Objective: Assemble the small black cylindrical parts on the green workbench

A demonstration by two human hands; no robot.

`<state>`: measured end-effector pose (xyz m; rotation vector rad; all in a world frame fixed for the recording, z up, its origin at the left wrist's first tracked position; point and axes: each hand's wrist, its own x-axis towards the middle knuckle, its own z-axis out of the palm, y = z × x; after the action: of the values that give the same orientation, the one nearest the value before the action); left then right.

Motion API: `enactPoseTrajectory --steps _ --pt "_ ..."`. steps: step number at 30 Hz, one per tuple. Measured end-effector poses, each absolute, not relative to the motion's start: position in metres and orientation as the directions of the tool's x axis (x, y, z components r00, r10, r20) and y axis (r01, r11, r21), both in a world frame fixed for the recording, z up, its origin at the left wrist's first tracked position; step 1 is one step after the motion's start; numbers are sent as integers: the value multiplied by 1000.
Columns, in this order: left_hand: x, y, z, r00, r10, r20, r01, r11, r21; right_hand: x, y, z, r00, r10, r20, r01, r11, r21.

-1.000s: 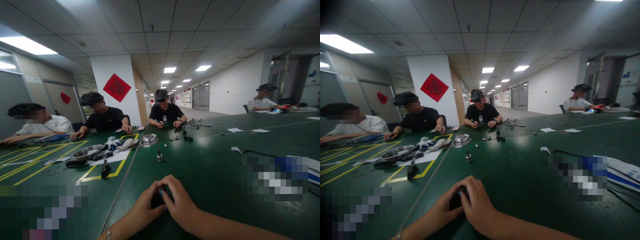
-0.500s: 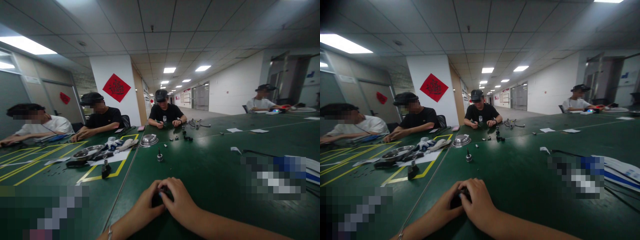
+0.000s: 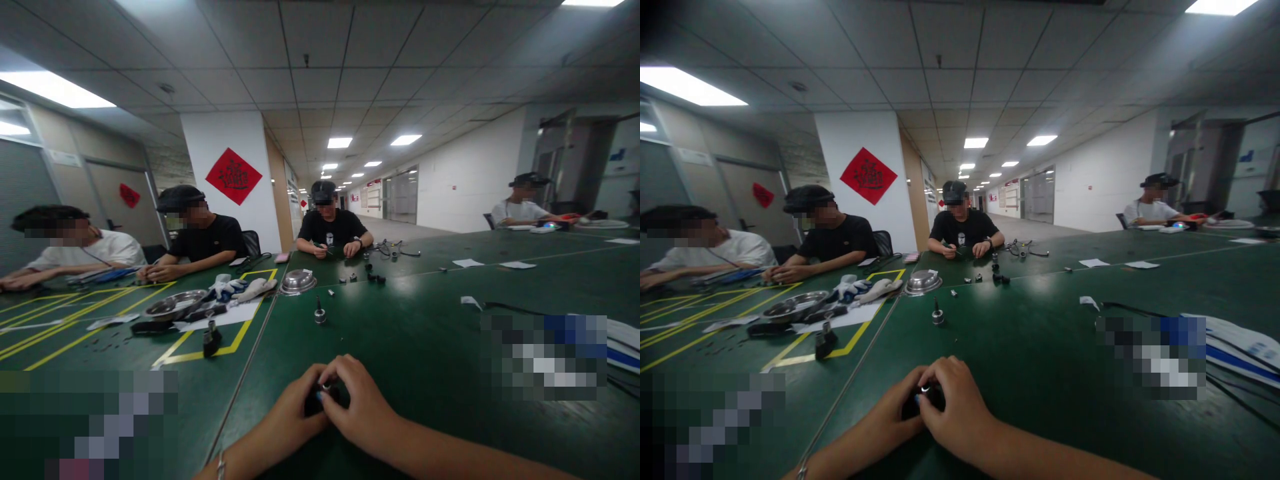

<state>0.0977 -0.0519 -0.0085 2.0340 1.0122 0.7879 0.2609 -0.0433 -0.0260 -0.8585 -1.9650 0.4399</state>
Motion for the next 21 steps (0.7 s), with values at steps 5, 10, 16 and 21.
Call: enactPoseTrajectory --steps 5,10,16,21 --pt "98 -53 -8 517 829 214 364 -439 822 263 -47 -22 -375 665 646 364 747 -557" --pt "100 -54 -5 527 823 213 367 -446 816 265 -48 -21 -394 639 660 348 769 -536" --pt "100 -55 -4 521 833 187 391 -428 815 264 -48 -23 -400 627 668 310 779 -545" --pt "98 -53 -7 528 827 193 396 -441 805 263 -48 -25 -401 607 686 287 795 -535"
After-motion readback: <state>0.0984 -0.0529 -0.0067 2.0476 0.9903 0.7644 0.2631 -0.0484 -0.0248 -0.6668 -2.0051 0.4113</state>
